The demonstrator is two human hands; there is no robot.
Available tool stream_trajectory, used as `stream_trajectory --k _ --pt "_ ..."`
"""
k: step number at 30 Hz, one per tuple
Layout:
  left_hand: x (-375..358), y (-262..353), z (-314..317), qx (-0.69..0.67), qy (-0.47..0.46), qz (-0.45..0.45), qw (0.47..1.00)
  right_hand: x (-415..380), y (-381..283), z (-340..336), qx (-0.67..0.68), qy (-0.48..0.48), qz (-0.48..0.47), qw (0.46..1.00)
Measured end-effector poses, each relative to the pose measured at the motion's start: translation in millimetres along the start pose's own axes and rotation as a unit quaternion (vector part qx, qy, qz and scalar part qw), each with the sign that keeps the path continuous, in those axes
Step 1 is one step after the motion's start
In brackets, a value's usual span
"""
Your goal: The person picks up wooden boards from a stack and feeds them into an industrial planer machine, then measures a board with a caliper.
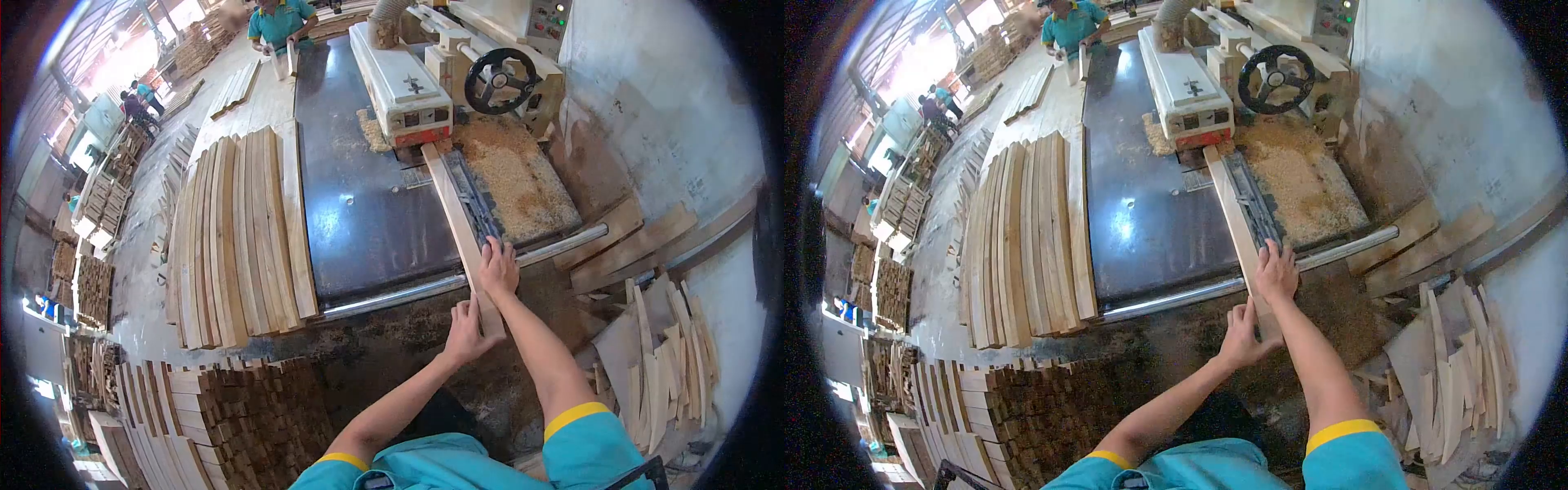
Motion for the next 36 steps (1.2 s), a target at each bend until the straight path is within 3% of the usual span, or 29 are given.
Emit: stream_trajectory --k 2,6,12,18,20,32,36 --pt "-4 0 2 0.05 0.006 0.108 0.993 -3 0 -1 0.001 -0.004 0.0 1.0" --pt "9 -8 4 0.09 -0.041 0.097 0.99 0 -3 -4 -0.014 -0.01 -0.004 1.0" --pt "59 -24 -3 0.177 -0.02 0.16 0.971 -2 0 -1 -0.016 0.014 -0.03 0.999" --pt "130 -48 -9 0.244 -0.04 0.164 0.955 0 -3 -4 -0.01 -0.001 -0.022 1.0" --pt "143 -51 -12 0.2 0.011 0.184 0.962 1 -3 -5 -0.012 -0.005 -0.021 1.0" --pt "241 -83 -19 0.192 0.02 0.144 0.971 3 -6 -7 -0.023 -0.052 0.006 0.998" --pt "262 -84 -23 0.156 0.005 0.058 0.986 4 -9 -9 -0.018 -0.075 0.018 0.997"
Point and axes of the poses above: each hand's wrist, its own x-axis towards the middle knuckle, its own z-axis out of the palm, y = z × x, the point moved 1 cm from there along x, towards the middle knuckle, and after that the axes turned 12 degrees about y, right-handed, at the moved point
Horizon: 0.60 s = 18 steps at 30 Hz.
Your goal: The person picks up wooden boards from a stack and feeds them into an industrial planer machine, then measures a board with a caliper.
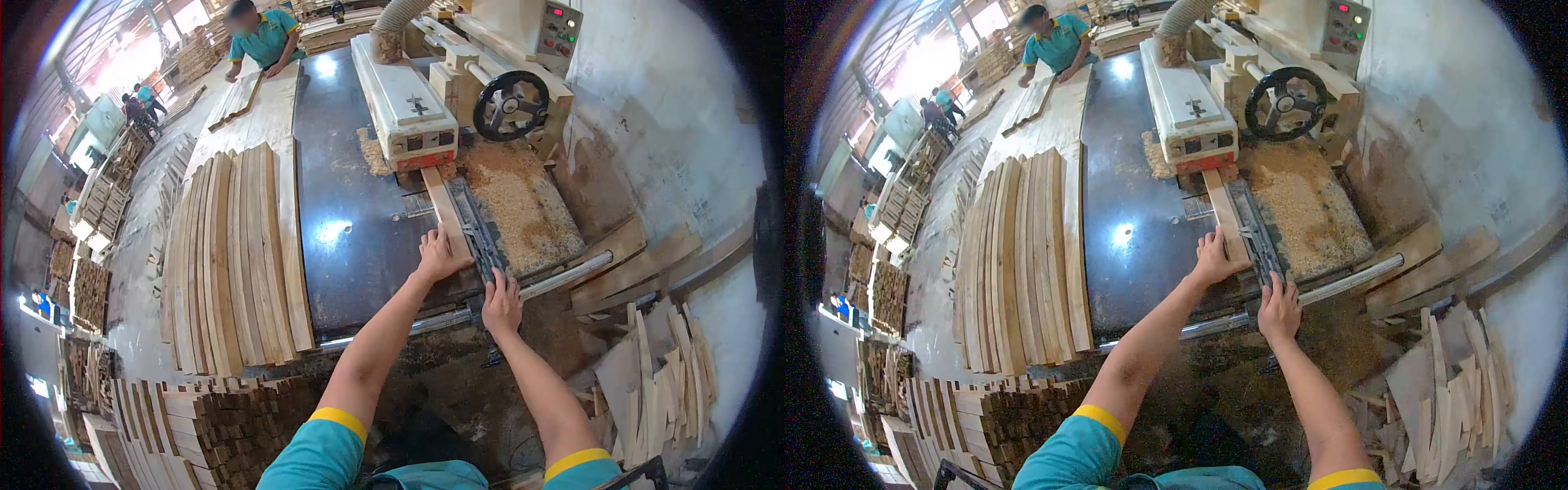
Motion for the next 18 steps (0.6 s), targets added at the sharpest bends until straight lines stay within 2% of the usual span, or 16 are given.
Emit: stream_trajectory --k 2,3,5,6,8,9,10,11,12,13,14,15,16,17,18 --pt "-5 7 -5 -0.055 0.038 -0.061 0.996 -1 3 3 0.003 0.022 -0.009 1.0" --pt "-15 10 -1 -0.054 0.035 -0.061 0.996 -2 3 3 0.003 0.021 -0.006 1.0" --pt "-53 17 5 -0.086 0.199 -0.038 0.976 -2 2 3 -0.006 0.027 0.0 1.0" --pt "-79 35 -11 -0.114 0.24 -0.01 0.964 -4 3 5 -0.006 0.022 0.005 1.0" --pt "-147 48 -26 -0.185 0.215 0.039 0.958 -2 4 8 -0.012 0.033 -0.001 0.999" --pt "-186 45 -23 -0.265 0.184 0.048 0.945 -2 4 6 -0.001 0.022 -0.002 1.0" --pt "-229 42 -29 -0.309 0.043 -0.027 0.95 0 4 6 -0.002 0.02 -0.002 1.0" --pt "-277 23 -16 -0.317 -0.039 -0.068 0.945 2 5 8 -0.004 0.016 -0.001 1.0" --pt "-316 13 -26 -0.295 -0.174 -0.176 0.923 0 6 9 -0.008 0.01 0.002 1.0" --pt "-388 -30 6 -0.282 -0.195 -0.211 0.915 -1 5 8 -0.013 0.017 -0.004 1.0" --pt "-462 -73 24 -0.181 -0.249 -0.271 0.912 -3 5 6 -0.016 0.006 -0.001 1.0" --pt "-512 -102 13 -0.076 -0.393 -0.328 0.856 -4 5 5 -0.023 0.012 0.0 1.0" --pt "-591 -141 0 -0.043 -0.358 -0.388 0.848 -1 2 7 -0.029 0.022 -0.001 0.999" --pt "-645 -168 -39 0.017 -0.464 -0.268 0.844 -2 4 9 -0.037 0.034 -0.013 0.999" --pt "-653 -160 -82 0.087 -0.551 -0.119 0.821 -2 4 11 -0.037 0.029 -0.014 0.999"
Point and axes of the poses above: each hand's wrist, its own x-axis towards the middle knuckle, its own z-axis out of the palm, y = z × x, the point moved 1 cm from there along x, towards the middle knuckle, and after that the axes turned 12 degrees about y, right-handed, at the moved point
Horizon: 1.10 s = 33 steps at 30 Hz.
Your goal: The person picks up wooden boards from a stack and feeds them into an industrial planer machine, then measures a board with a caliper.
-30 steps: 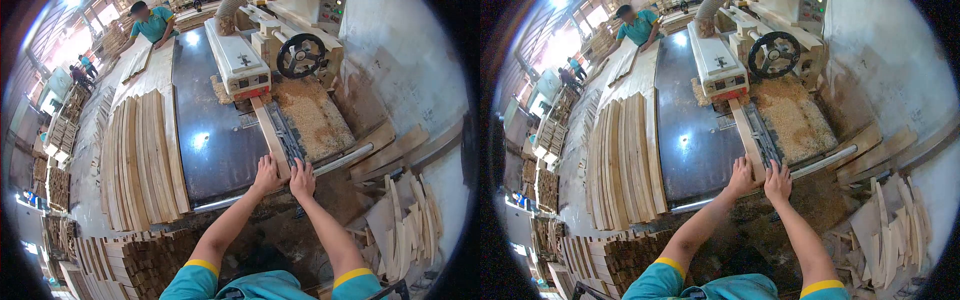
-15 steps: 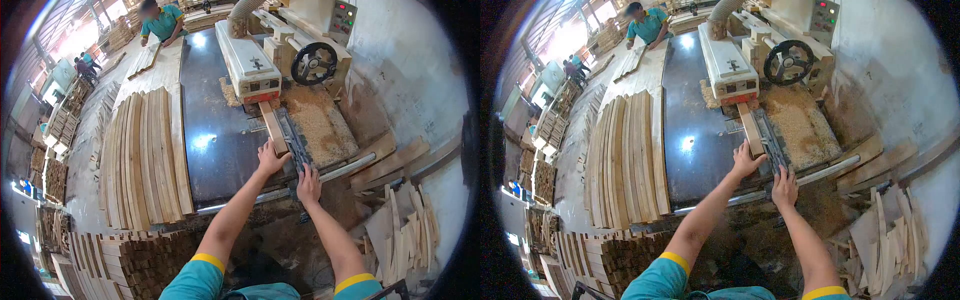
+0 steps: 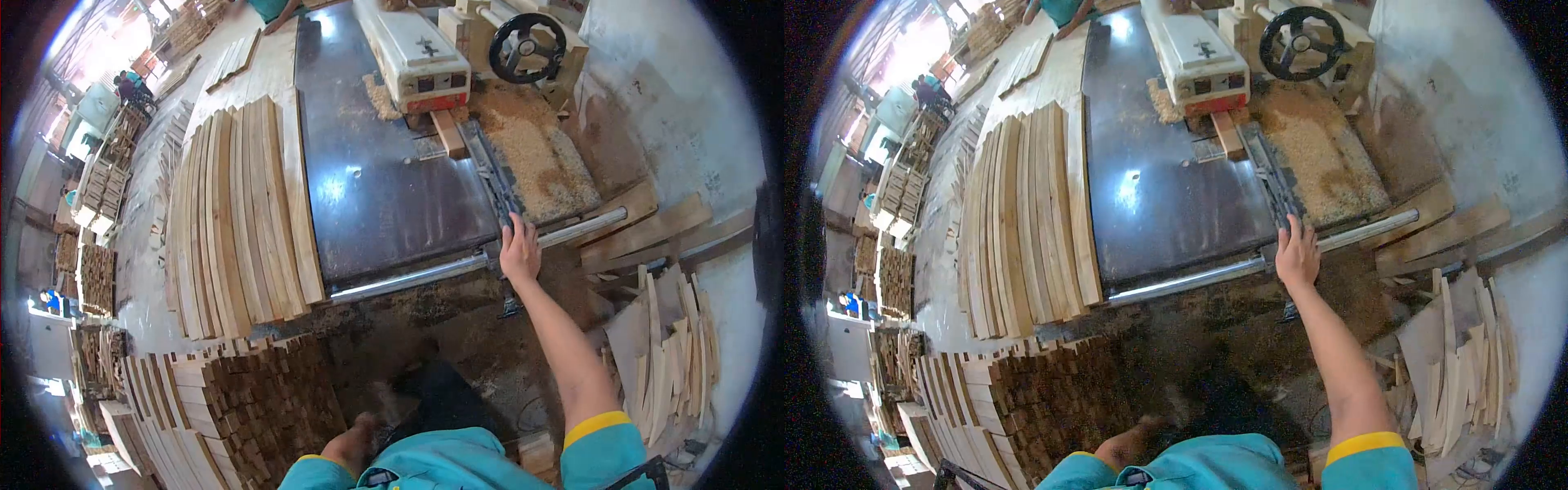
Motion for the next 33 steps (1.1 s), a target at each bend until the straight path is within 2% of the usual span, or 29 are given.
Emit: stream_trajectory --k 1,2,3,4,5,7,9,10,11,12,13,14,15,16,17,18,19,20,21,22,23,24,25,26,29,32,33 --pt "-54 -16 12 0.151 0.063 0.005 0.986 0 -1 -1 -0.002 0.002 0.001 1.0" --pt "-61 -14 23 0.146 0.062 0.002 0.987 1 0 0 -0.005 0.005 0.0 1.0" --pt "-65 -15 31 0.027 0.088 -0.086 0.992 1 1 0 -0.006 0.013 -0.01 1.0" --pt "-69 -18 37 -0.092 0.115 -0.175 0.973 1 1 -2 -0.001 0.011 -0.015 1.0" --pt "-73 -20 29 -0.207 0.145 -0.261 0.932 1 -3 -8 0.005 0.005 -0.005 1.0" --pt "-78 -35 18 -0.422 0.204 -0.406 0.784 2 -10 -13 0.001 -0.001 0.013 1.0" --pt "-85 -46 7 -0.605 0.248 -0.502 0.566 1 -8 -12 0.019 -0.004 0.016 1.0" --pt "-71 -56 -9 -0.335 0.256 -0.347 0.838 2 -8 -11 0.02 -0.005 0.017 1.0" --pt "-56 -54 -27 -0.005 0.218 -0.139 0.966 1 -10 -11 0.028 -0.002 0.011 1.0" --pt "-29 -49 -43 -0.376 0.134 -0.14 0.906 0 -11 -12 0.016 -0.004 0.02 1.0" --pt "-1 -40 -58 -0.691 0.031 -0.113 0.713 0 -13 -14 0.003 -0.005 0.029 1.0" --pt "24 -27 -41 -0.691 0.039 -0.11 0.713 0 -13 -14 0.008 -0.001 0.025 1.0" --pt "46 -9 -94 -0.532 0.031 -0.147 0.833 -1 -11 -12 0.018 0.015 0.014 1.0" --pt "36 7 -152 -0.533 0.036 -0.146 0.833 -2 -10 -12 0.029 0.03 0.004 0.999" --pt "29 41 -243 -0.525 0.029 0.033 0.85 0 -9 -13 0.02 0.006 0.006 1.0" --pt "16 53 -326 -0.523 0.006 0.074 0.849 1 -9 -13 0.023 0.008 0.004 1.0" --pt "-5 64 -417 -0.353 0.079 0.104 0.927 1 -9 -13 0.008 0.0 0.009 1.0" --pt "-32 82 -496 -0.351 0.097 0.017 0.931 1 -9 -12 -0.006 -0.008 0.015 1.0" --pt "-24 60 -544 -0.316 0.212 0.009 0.925 1 -6 -10 0.011 -0.003 -0.002 1.0" --pt "15 11 -586 -0.364 0.267 0.006 0.892 2 -8 -13 0.015 0.001 -0.005 1.0" --pt "2 12 -642 -0.357 0.405 -0.032 0.841 4 -13 -20 0.01 -0.034 0.017 0.999" --pt "9 -15 -688 -0.348 0.492 -0.028 0.798 5 -14 -24 0.004 -0.069 0.041 0.997" --pt "35 -61 -729 -0.358 0.545 -0.057 0.757 3 -11 -19 -0.002 -0.041 0.022 0.999" --pt "24 -66 -772 -0.291 0.57 -0.112 0.76 6 -10 -18 0.001 -0.037 0.026 0.999" --pt "38 -143 -886 -0.04 0.607 -0.175 0.775 4 -11 -20 0.015 -0.019 0.008 1.0" --pt "25 -116 -953 0.012 0.673 -0.213 0.709 6 -6 -16 0.018 -0.017 -0.002 1.0" --pt "30 -110 -970 -0.01 0.663 -0.212 0.718 10 -7 -18 0.019 -0.011 -0.001 1.0"
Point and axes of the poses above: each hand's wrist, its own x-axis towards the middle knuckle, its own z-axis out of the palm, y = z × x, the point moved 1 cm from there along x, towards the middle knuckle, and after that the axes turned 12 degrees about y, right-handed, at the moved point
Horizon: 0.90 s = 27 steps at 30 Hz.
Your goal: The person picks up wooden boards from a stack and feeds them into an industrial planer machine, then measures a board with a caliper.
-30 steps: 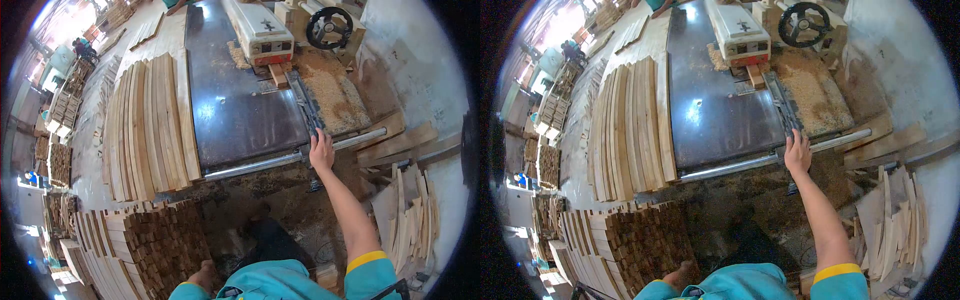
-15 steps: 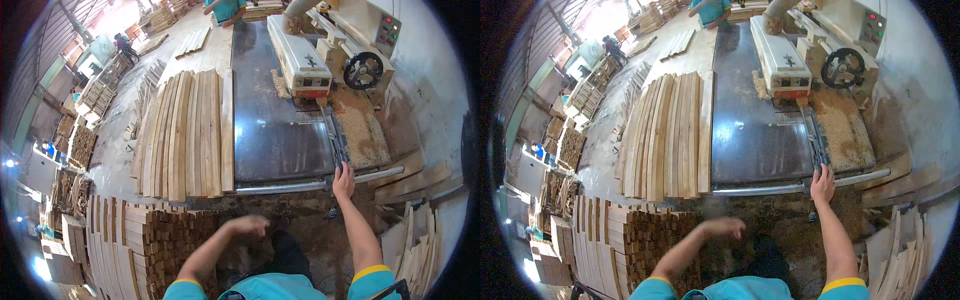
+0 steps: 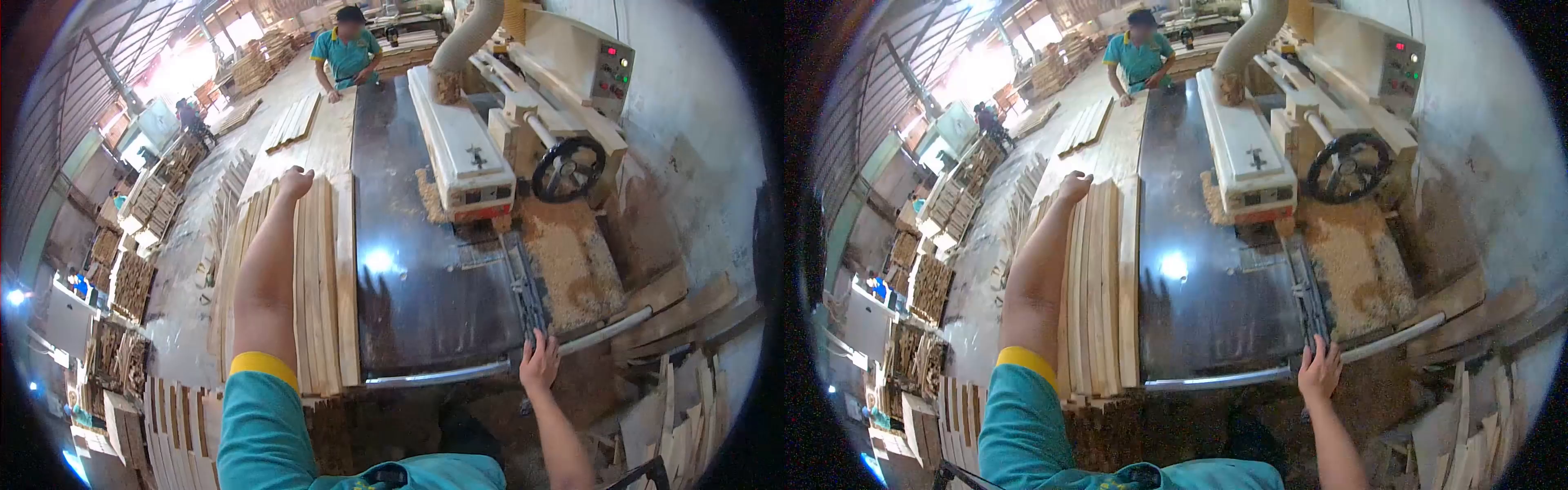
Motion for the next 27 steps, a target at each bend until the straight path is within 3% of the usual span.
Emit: stream_trajectory --k 3,5,6,7,8,10,12,13,15,16,17,19,20,22,27 --pt "19 21 17 0.047 -0.069 0.013 0.996 2 -1 -2 0.016 -0.04 0.016 0.999" --pt "43 -11 74 0.073 -0.136 0.022 0.988 3 -2 -4 0.003 -0.055 0.02 0.998" --pt "46 -30 100 0.104 -0.131 0.058 0.984 6 -4 -9 0.009 -0.081 0.036 0.996" --pt "16 -11 81 0.043 -0.104 0.048 0.992 4 -3 -10 0.012 -0.083 0.038 0.996" --pt "27 -33 110 0.131 -0.165 0.071 0.975 6 -3 -7 0.013 -0.075 0.036 0.996" --pt "18 -52 135 0.113 -0.222 0.041 0.968 5 0 0 0.008 -0.075 0.04 0.996" --pt "-10 -51 136 0.122 -0.37 -0.048 0.92 4 2 3 0.008 -0.082 0.041 0.996" --pt "-29 -56 139 0.125 -0.368 -0.05 0.92 6 1 1 0.008 -0.088 0.046 0.995" --pt "-69 -74 147 -0.023 -0.396 -0.119 0.91 12 -7 -11 0.007 -0.114 0.062 0.991" --pt "-58 -110 198 0.072 -0.402 -0.128 0.904 13 -6 -12 0.011 -0.115 0.061 0.991" --pt "-69 -107 189 0.077 -0.401 -0.125 0.904 12 -6 -12 0.013 -0.116 0.06 0.991" --pt "-90 -72 160 0.213 -0.304 -0.019 0.928 12 -5 -10 0.009 -0.124 0.071 0.99" --pt "-96 -80 166 0.212 -0.3 -0.016 0.93 11 -4 -9 0.008 -0.125 0.074 0.989" --pt "-99 -95 184 0.285 -0.32 0.096 0.899 13 -5 -11 0.01 -0.119 0.08 0.99" --pt "-118 -53 134 0.274 -0.276 0.129 0.912 15 -9 -19 0.027 -0.146 0.098 0.984"
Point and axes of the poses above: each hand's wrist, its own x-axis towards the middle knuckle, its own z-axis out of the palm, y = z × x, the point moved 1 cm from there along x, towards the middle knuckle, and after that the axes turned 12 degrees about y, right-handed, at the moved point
